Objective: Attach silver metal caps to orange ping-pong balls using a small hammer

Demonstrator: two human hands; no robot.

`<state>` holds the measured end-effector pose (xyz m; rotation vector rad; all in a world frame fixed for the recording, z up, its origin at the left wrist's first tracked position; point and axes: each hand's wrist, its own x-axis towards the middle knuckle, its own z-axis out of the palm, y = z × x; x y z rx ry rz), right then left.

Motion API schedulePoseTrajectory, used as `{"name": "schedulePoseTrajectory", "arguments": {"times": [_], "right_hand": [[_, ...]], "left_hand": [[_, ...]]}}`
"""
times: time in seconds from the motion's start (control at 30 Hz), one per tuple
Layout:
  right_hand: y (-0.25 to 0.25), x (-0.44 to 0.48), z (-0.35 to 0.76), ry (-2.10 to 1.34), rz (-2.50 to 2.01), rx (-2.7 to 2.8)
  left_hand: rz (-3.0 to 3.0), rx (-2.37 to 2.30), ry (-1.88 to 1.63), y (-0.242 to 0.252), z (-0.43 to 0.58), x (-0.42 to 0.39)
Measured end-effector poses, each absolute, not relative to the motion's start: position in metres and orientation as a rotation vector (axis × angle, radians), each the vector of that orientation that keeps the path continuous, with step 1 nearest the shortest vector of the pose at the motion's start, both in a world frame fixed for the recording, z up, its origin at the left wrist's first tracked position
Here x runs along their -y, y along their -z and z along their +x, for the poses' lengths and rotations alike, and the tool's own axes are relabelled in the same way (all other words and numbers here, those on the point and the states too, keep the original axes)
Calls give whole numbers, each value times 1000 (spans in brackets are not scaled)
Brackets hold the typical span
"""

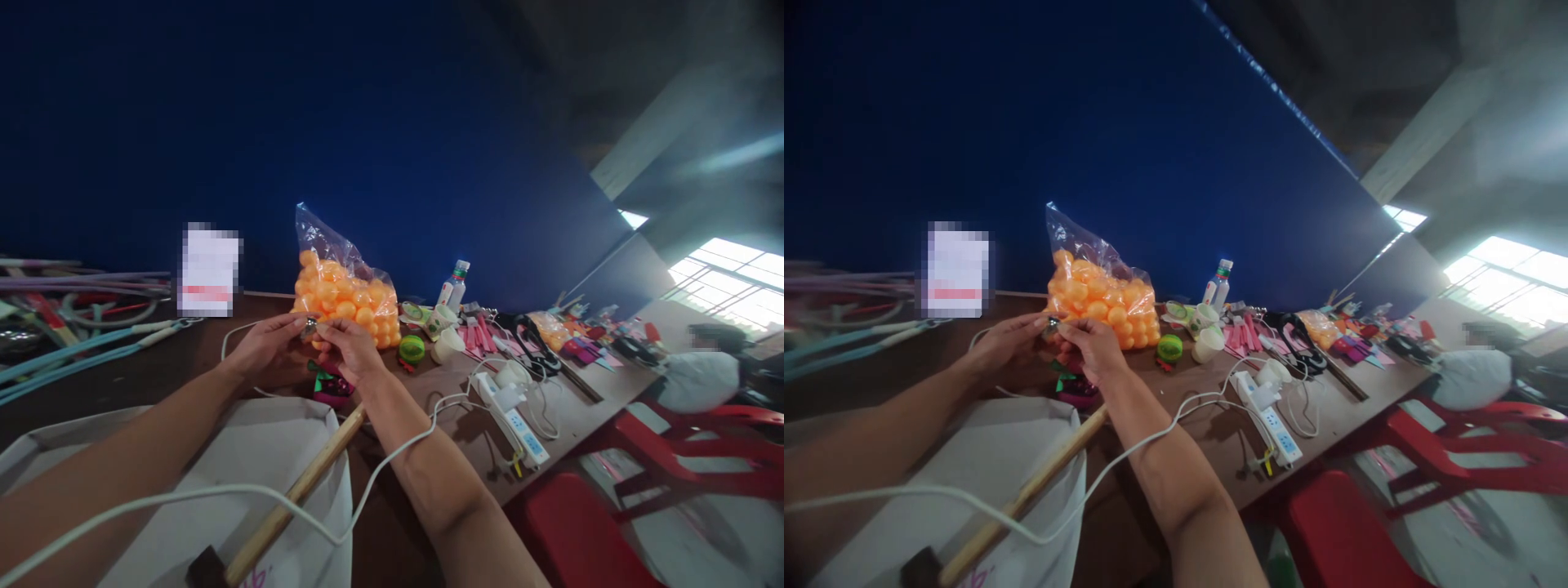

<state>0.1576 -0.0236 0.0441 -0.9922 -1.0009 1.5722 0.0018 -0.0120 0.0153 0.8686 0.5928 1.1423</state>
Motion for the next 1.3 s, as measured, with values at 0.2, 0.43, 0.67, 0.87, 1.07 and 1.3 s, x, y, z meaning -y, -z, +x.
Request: {"name": "schedulePoseTrajectory", "arguments": {"times": [0.2, 0.43, 0.67, 0.87, 1.07, 1.3], "right_hand": [[-54, 29, 157, -1518, -977, 1094], [-95, 73, 173, -963, -971, 2251], [-97, 107, 153, -640, -637, 3411], [-74, 110, 131, -617, -684, 3605], [-77, 97, 144, -623, -661, 3356], [-99, 85, 161, -818, -1064, 2408]], "left_hand": [[858, -577, -1186, -14, 0, 10], [762, -586, -1255, -8, -5, 3], [652, -579, -1288, -9, -7, -1], [589, -555, -1316, -7, -12, -5], [526, -574, -1387, -4, -16, -11], [533, -567, -1403, 2, -13, -14]]}}
